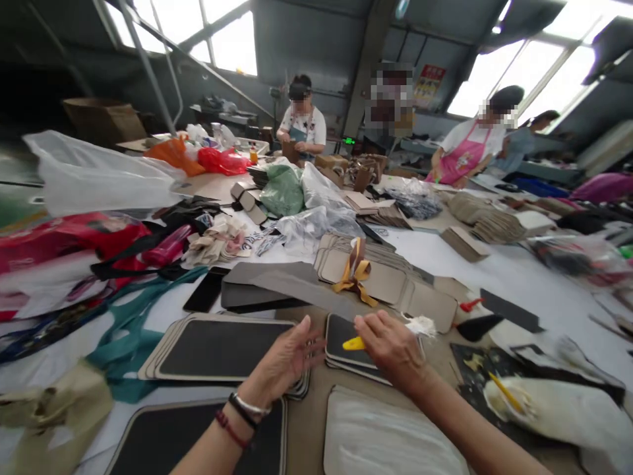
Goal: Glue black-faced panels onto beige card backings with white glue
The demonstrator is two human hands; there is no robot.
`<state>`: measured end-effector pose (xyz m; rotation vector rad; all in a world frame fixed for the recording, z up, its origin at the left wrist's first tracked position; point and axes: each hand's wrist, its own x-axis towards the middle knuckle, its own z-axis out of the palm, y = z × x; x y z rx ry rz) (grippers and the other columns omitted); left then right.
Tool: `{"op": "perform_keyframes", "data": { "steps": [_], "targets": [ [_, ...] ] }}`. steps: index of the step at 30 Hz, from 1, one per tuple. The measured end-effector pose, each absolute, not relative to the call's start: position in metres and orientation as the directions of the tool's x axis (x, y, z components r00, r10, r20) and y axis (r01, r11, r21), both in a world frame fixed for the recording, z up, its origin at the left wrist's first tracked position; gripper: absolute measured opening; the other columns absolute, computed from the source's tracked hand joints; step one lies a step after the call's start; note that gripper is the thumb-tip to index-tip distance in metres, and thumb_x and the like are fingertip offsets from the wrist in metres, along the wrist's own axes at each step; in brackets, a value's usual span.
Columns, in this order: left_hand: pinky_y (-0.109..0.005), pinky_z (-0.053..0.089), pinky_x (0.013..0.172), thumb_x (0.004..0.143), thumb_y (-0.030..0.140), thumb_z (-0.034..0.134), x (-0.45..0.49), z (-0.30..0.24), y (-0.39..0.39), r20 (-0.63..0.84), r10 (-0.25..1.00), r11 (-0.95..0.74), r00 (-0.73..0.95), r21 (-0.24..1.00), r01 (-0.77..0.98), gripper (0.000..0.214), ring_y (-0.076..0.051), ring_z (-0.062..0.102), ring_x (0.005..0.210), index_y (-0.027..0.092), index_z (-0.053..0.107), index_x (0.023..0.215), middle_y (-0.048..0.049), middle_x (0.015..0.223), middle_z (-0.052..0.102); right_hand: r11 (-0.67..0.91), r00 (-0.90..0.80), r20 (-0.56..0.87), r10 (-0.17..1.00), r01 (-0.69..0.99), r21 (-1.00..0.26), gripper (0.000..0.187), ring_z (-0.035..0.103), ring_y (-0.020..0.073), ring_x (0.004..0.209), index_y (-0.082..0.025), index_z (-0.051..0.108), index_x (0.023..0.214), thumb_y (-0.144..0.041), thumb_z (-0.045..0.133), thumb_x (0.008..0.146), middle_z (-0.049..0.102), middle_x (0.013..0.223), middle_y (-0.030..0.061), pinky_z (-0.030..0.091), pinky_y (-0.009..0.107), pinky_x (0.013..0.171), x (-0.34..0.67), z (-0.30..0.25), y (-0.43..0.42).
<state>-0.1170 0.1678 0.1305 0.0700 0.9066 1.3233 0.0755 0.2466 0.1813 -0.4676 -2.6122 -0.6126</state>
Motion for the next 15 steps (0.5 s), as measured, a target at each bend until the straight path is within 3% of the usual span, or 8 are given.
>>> {"op": "perform_keyframes", "data": {
  "steps": [2,5,7,8,10,12,15],
  "targets": [
    [-0.039,0.054,0.08,0.073,0.038,0.07,-0.094,0.136,0.16,-0.472,0.878,0.32,0.08,0.455,-0.831,0.037,-0.024,0.065,0.088,0.012,0.06,0.097,-0.0146,0.102,0.065,0.886,-0.908,0.383,0.168,0.31,0.346,0.024,0.05,0.0177,0.065,-0.009,0.06,0.095,-0.008,0.037,0.089,0.059,0.074,0.007,0.037,0.029,0.056,0.092,0.172,0.226],
    [-0.033,0.055,0.076,0.08,0.018,0.062,-0.064,0.137,0.157,-0.6,0.796,0.268,-0.08,0.468,-0.842,0.012,-0.018,0.066,0.076,0.01,0.063,0.089,-0.0107,0.09,0.069,0.928,-0.927,0.327,0.184,0.274,0.254,0.024,0.051,0.0169,0.063,-0.01,0.061,0.094,-0.007,0.038,0.089,0.061,0.075,0.0064,0.038,0.029,0.052,0.119,0.157,0.197],
    [-0.029,0.056,0.075,0.08,0.007,0.057,-0.048,0.134,0.155,-0.653,0.728,0.216,-0.21,0.509,-0.834,0.01,-0.015,0.066,0.074,0.01,0.064,0.086,-0.0081,0.087,0.071,0.92,-0.881,0.348,0.32,0.376,0.108,0.023,0.054,0.0176,0.066,-0.011,0.06,0.099,-0.015,0.039,0.091,0.062,0.075,0.0064,0.043,0.03,0.058,0.141,0.146,0.182],
    [-0.029,0.055,0.077,0.08,0.006,0.056,-0.04,0.132,0.153,-0.654,0.72,0.199,-0.233,0.516,-0.833,0.012,-0.015,0.067,0.076,0.011,0.064,0.088,-0.0077,0.089,0.071,0.88,-0.821,0.36,0.444,0.474,-0.005,0.024,0.056,0.0186,0.071,-0.011,0.059,0.103,-0.023,0.04,0.093,0.063,0.079,0.0074,0.045,0.03,0.064,0.152,0.141,0.175],
    [-0.032,0.054,0.083,0.081,0.009,0.057,-0.027,0.128,0.145,-0.647,0.731,0.195,-0.217,0.502,-0.842,0.015,-0.018,0.067,0.085,0.011,0.065,0.093,-0.0086,0.093,0.071,0.664,-0.59,0.307,0.747,0.686,-0.296,0.037,0.06,0.0211,0.085,-0.013,0.056,0.111,-0.04,0.038,0.093,0.065,0.092,0.0109,0.047,0.032,0.074,0.174,0.131,0.165],
    [-0.035,0.053,0.086,0.081,0.014,0.058,-0.013,0.124,0.137,-0.656,0.738,0.227,-0.162,0.466,-0.855,0.018,-0.022,0.066,0.091,0.01,0.065,0.097,-0.0105,0.095,0.071,0.305,-0.305,0.096,0.948,0.771,-0.559,0.048,0.06,0.0227,0.091,-0.015,0.054,0.114,-0.051,0.035,0.09,0.064,0.1,0.0121,0.048,0.033,0.078,0.189,0.121,0.156],
    [-0.039,0.052,0.088,0.081,0.019,0.059,0.009,0.12,0.127,-0.671,0.74,0.294,-0.056,0.396,-0.87,0.024,-0.025,0.064,0.096,0.01,0.062,0.103,-0.0129,0.099,0.069,-0.131,-0.089,-0.243,0.966,0.643,-0.755,0.049,0.062,0.0224,0.08,-0.016,0.061,0.098,-0.058,0.039,0.085,0.068,0.085,0.0084,0.05,0.031,0.071,0.201,0.109,0.146]
  ]
}}
